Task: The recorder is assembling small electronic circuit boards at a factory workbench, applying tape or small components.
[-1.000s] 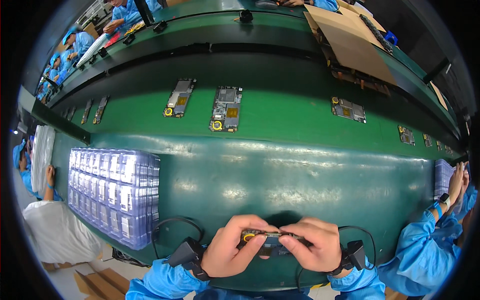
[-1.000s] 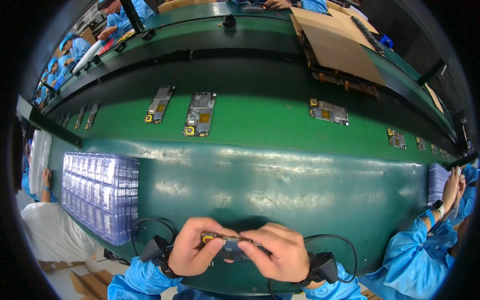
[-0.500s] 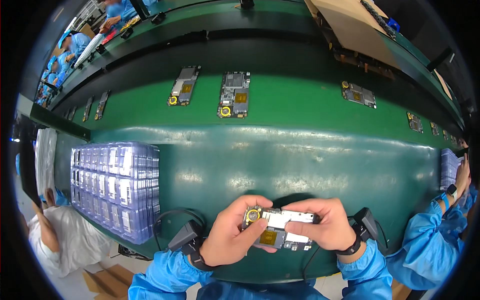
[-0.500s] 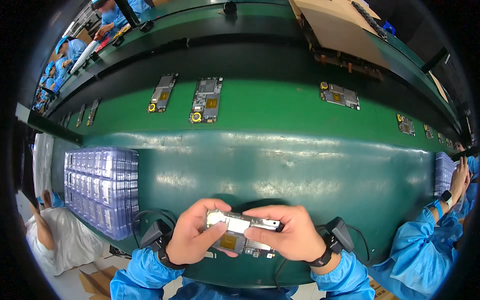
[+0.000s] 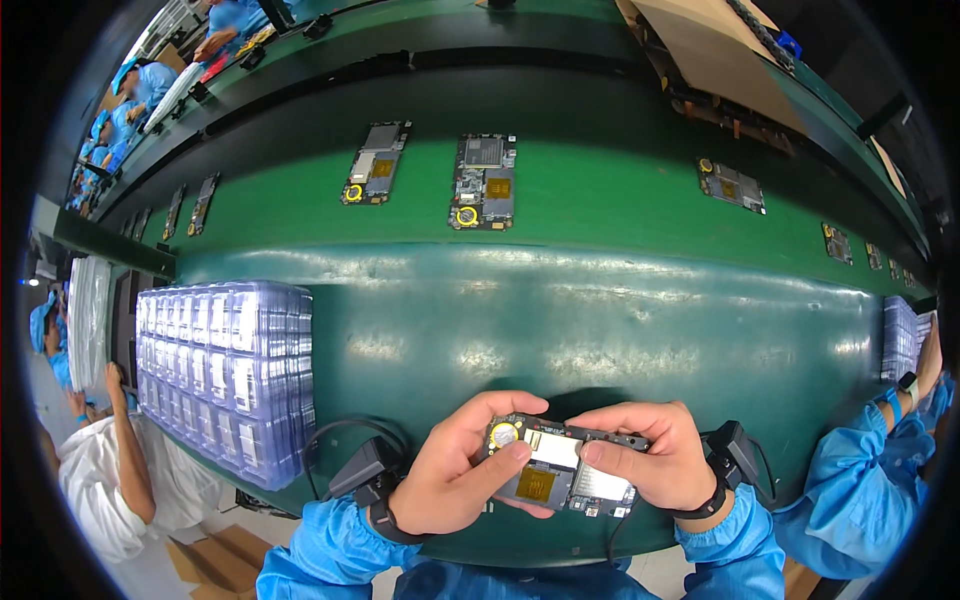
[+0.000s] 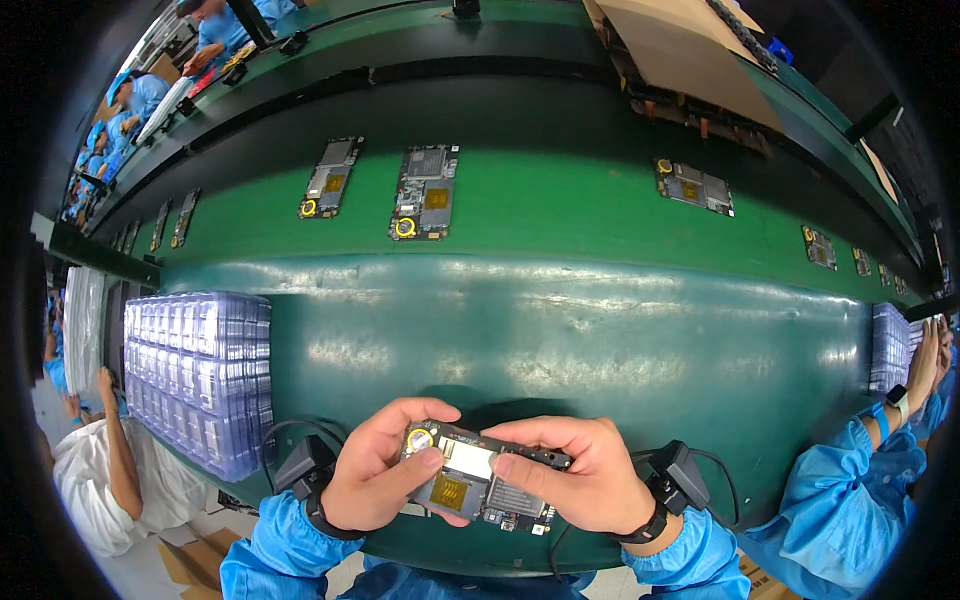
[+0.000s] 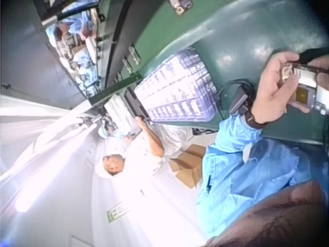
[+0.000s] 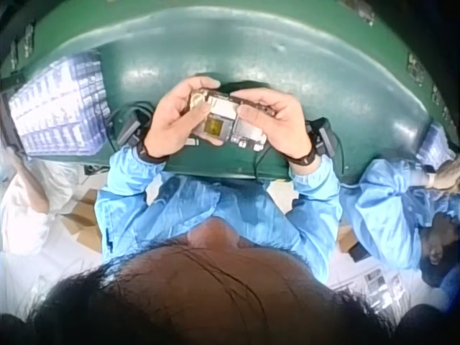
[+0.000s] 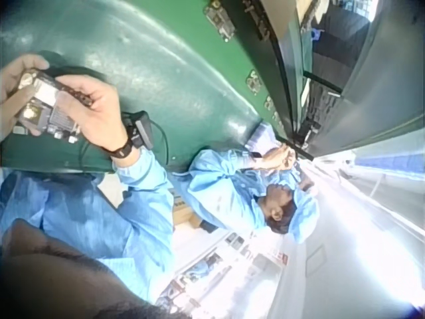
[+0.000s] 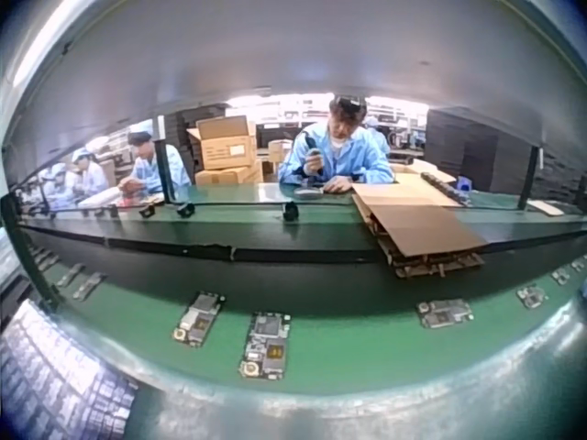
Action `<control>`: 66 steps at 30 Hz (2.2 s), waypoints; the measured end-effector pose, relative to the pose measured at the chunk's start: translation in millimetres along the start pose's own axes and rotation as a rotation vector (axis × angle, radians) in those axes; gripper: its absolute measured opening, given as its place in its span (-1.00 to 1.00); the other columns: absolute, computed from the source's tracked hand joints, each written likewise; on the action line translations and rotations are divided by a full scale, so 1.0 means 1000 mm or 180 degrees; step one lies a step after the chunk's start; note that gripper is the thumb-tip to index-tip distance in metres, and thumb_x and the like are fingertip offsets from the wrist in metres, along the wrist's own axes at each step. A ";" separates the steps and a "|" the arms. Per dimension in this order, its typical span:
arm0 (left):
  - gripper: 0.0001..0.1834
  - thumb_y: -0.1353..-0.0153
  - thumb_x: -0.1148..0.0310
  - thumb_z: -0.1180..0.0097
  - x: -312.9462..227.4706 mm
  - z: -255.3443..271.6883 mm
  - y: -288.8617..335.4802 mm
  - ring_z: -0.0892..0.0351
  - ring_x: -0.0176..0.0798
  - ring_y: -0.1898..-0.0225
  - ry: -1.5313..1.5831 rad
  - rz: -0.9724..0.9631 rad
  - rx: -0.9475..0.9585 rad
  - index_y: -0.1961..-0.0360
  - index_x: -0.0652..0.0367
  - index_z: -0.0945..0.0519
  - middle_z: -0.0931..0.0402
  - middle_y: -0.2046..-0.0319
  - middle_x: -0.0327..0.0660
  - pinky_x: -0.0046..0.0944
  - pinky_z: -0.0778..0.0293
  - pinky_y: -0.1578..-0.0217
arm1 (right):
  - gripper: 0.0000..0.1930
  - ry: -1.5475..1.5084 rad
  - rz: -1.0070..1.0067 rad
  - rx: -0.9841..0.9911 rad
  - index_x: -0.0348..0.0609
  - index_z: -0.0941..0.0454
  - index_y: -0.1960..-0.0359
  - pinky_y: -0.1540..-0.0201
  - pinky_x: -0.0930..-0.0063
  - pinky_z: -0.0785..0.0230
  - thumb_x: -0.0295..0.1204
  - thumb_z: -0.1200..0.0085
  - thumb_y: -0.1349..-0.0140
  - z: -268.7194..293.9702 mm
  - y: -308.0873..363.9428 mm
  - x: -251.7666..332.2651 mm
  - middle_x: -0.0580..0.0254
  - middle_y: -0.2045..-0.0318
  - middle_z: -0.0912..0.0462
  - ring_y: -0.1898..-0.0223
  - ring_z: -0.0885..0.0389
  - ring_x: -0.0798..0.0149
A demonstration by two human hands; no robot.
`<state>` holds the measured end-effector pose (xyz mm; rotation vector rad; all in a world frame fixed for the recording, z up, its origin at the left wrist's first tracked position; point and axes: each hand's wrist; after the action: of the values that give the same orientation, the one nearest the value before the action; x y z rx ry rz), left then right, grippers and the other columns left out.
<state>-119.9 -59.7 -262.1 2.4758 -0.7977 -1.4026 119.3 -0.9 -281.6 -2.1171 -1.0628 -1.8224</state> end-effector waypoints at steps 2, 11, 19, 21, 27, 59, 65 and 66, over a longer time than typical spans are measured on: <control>-0.55 -0.56 0.48 0.11 -0.003 -0.002 0.002 -0.64 -0.09 -0.12 -0.0090 -0.0099 -0.0015 -0.40 0.26 -0.20 -0.48 -0.15 -0.04 0.01 -0.78 0.02 | -0.70 0.0023 0.0114 0.0035 -0.29 -0.70 -0.08 0.05 0.54 -0.56 -0.48 -0.31 -0.34 -0.001 -0.001 0.001 0.18 0.14 -0.81 0.15 -0.70 0.47; -0.66 -0.52 0.55 0.05 0.011 0.003 -0.012 -0.69 -0.22 0.01 -0.1431 -0.0614 -0.0108 -0.27 0.31 -0.34 -0.57 -0.05 -0.02 -0.24 -0.70 0.08 | -0.76 0.1122 0.0815 -0.0424 -0.25 -0.75 0.09 0.33 0.51 -0.54 -0.55 -0.35 -0.18 -0.001 -0.006 -0.008 0.12 0.35 -0.78 0.37 -0.73 0.38; -0.53 -0.51 0.55 0.05 0.017 0.027 -0.026 -0.68 -0.18 0.02 -0.0947 -0.1319 -0.0563 -0.38 0.23 -0.18 -0.53 -0.05 -0.03 -0.17 -0.79 0.15 | -0.44 0.3655 0.2491 -0.0001 -0.13 -0.68 -0.07 -0.17 0.17 -0.48 -0.27 -0.55 0.00 0.003 -0.025 0.001 0.08 -0.23 -0.57 -0.16 -0.53 -0.05; -0.47 -0.52 0.52 0.03 0.024 0.033 -0.037 -0.68 -0.12 -0.01 -0.0322 -0.1337 -0.0529 -0.41 0.20 -0.11 -0.55 0.00 0.00 -0.08 -0.81 0.13 | -0.48 0.3508 0.2584 -0.0091 -0.15 -0.70 -0.02 -0.18 0.16 -0.48 -0.34 -0.56 0.01 -0.001 -0.034 0.006 0.07 -0.25 -0.57 -0.17 -0.54 -0.06; -0.48 -0.60 0.22 0.13 0.006 0.050 -0.037 -0.65 -0.07 -0.05 0.0494 -0.1785 -0.0988 -0.44 0.13 -0.09 -0.44 -0.11 0.05 -0.01 -0.79 0.14 | -0.49 0.3774 0.2427 0.0552 -0.11 -0.71 -0.01 -0.19 0.17 -0.47 -0.26 -0.56 0.00 -0.019 -0.084 0.063 0.07 -0.14 -0.64 -0.15 -0.56 -0.05; -0.48 -0.58 0.25 0.08 -0.003 0.083 -0.054 -0.53 -0.21 -0.04 -0.0382 -0.2581 -0.2021 -0.41 0.27 -0.17 -0.36 -0.15 0.01 -0.14 -0.67 0.06 | -0.29 0.3681 0.2316 -0.1430 -0.23 -0.55 -0.20 -0.04 0.14 -0.59 -0.34 -0.54 0.05 -0.046 -0.285 0.108 -0.15 0.03 -0.62 0.04 -0.69 -0.13; -0.29 -0.48 0.34 -0.11 0.008 0.078 -0.048 -0.56 -0.16 -0.09 -0.0796 -0.2511 -0.1941 -0.45 0.42 -0.05 -0.34 -0.24 0.13 -0.17 -0.68 -0.02 | -0.65 0.0468 0.2067 -0.0824 -0.24 -0.43 -0.09 0.30 0.50 -0.65 -0.64 -0.21 -0.31 -0.043 -0.182 0.085 0.17 0.10 -0.67 0.20 -0.70 0.36; -0.25 -0.48 0.31 -0.12 0.009 0.075 -0.047 -0.56 -0.15 -0.11 -0.0724 -0.2446 -0.1853 -0.48 0.43 -0.02 -0.33 -0.27 0.14 -0.16 -0.67 -0.03 | -0.65 0.0189 0.1933 -0.0814 -0.24 -0.40 -0.10 0.28 0.48 -0.66 -0.64 -0.18 -0.33 -0.044 -0.159 0.079 0.16 0.10 -0.67 0.20 -0.71 0.34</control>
<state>-162.1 -17.9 -327.9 2.2186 0.5665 -1.8094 -9.7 124.6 -249.6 -2.1693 -0.1308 -1.7490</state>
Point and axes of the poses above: each hand's wrist, its own y-axis away from the middle knuckle, its own z-axis out of the back of the hand, x = y × z
